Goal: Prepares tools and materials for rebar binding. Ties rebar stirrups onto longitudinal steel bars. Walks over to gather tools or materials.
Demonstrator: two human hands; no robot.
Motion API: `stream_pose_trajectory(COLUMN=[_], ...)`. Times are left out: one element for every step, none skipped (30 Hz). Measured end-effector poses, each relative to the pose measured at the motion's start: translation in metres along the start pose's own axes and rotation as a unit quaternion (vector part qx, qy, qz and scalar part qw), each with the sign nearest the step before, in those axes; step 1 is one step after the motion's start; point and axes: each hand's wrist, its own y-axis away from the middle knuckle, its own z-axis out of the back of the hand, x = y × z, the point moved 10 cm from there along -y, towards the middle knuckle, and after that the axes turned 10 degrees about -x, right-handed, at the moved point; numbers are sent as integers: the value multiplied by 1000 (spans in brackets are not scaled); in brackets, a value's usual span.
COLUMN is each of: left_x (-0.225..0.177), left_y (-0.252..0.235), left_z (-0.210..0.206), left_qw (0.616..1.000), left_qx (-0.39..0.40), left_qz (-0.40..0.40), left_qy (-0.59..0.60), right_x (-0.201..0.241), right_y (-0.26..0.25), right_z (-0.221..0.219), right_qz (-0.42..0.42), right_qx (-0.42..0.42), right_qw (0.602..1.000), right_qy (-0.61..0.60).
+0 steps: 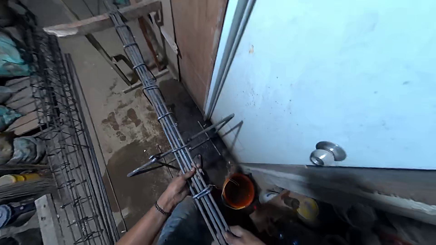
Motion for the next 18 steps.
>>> stream_pose_trajectory(left_x=[2, 4, 6, 8, 10, 11, 13, 15, 16, 18, 21, 24, 26, 29, 31, 33, 34, 34], left_y=[-5, -10, -14, -19, -24, -28, -32, -37, -42, -46, -50, -55, -60, -64, -67, -70, -71, -72], left_z=[2, 5, 8, 10, 12, 14, 17, 18, 20, 22, 24, 26, 28, 31, 33, 34, 33, 32], left_qw=[1000, 1000, 1000, 1000, 1000, 1000, 1000, 1000, 1000, 1000, 1000, 1000, 1000, 1000, 1000, 1000, 1000, 1000], left_qx=[1, 3, 2, 3, 2, -2, -5, -8, -12, -15, -16, -16, -18, -23, -27, -27, -23, -14], left_qz=[-2, -6, -7, -8, -9, -10, -10, -13, -18, -20, -20, -19, -17, -14, -11, -9, -8, -8], left_qy=[-3, -6, -7, -9, -9, -9, -9, -10, -12, -13, -11, -9, -7, -8, -11, -12, -12, -12], right_x=[-4, -8, -13, -19, -22, -26, -29, -31, -34, -38, -42, -46, -49, -52, -55, -56, -55, -55], right_y=[-5, -11, -17, -23, -29, -34, -39, -44, -49, -54, -59, -63, -67, -71, -73, -74, -75, -74], right_z=[3, 5, 7, 10, 13, 16, 19, 22, 25, 28, 31, 34, 37, 39, 41, 42, 44, 45], right_qz=[-1, -4, -7, -11, -13, -18, -23, -26, -28, -32, -36, -40, -44, -49, -53, -55, -57, -58], right_qx=[2, 6, 9, 13, 13, 10, 8, 3, -2, -7, -12, -18, -26, -36, -46, -55, -62, -66], right_qw=[1000, 1000, 1000, 1000, 1000, 999, 999, 999, 999, 998, 998, 998, 997, 997, 996, 995, 994, 993], right_qy=[-3, -7, -13, -18, -24, -31, -35, -38, -41, -44, -49, -53, -54, -54, -56, -60, -68, -72])
